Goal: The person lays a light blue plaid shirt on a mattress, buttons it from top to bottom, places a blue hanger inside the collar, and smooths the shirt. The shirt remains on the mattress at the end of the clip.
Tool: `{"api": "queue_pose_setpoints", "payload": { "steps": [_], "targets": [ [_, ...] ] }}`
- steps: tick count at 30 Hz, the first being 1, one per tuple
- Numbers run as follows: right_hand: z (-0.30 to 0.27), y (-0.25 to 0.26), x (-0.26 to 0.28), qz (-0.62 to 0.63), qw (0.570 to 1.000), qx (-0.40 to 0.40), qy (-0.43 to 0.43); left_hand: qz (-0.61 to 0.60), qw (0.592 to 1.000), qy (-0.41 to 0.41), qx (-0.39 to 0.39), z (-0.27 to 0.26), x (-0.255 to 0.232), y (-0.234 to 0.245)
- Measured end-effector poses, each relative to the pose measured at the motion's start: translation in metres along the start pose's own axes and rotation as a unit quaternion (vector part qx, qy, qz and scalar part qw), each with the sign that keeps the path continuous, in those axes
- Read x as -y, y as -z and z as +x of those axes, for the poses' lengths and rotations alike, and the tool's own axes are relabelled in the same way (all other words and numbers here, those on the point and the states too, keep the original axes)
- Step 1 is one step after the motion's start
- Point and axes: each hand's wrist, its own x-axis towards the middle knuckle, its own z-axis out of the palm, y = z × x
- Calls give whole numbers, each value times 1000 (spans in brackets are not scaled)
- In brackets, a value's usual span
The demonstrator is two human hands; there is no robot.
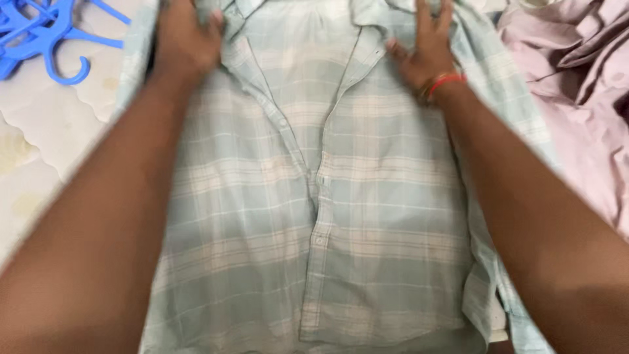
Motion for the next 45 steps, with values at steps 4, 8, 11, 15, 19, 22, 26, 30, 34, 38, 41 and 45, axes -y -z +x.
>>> {"api": "queue_pose_setpoints", "payload": {
  "steps": [4,8,11,15,19,22,26,30,34,38,41,45],
  "targets": [
    [-66,-3,59,-73,996,58,-4,-1,997,52,57,-77,-51,-22],
    [-138,-3,100,-82,993,71,39,-6,992,80,98,-161,-138,-6],
    [-184,3,129,-82,994,56,48,-6,988,93,120,-197,-192,17],
    [-228,11,161,-65,995,32,75,-49,981,149,115,-229,-233,48],
    [-258,17,187,-48,993,35,103,-89,947,271,149,-255,-260,68],
    [-278,26,201,-3,994,61,91,-99,959,239,116,-272,-271,76],
    [-309,42,211,75,991,103,52,-114,948,254,154,-279,-269,79],
    [-337,61,224,147,982,119,20,-109,951,255,139,-280,-266,83],
    [-341,78,228,179,974,136,33,-118,949,265,123,-282,-268,85],
    [-331,82,226,193,971,137,14,-106,947,270,138,-276,-268,83],
    [-324,79,224,214,970,114,5,-87,946,279,139,-273,-270,84],
    [-318,75,223,239,964,120,-10,-63,957,251,135,-269,-270,82]
  ]
}}
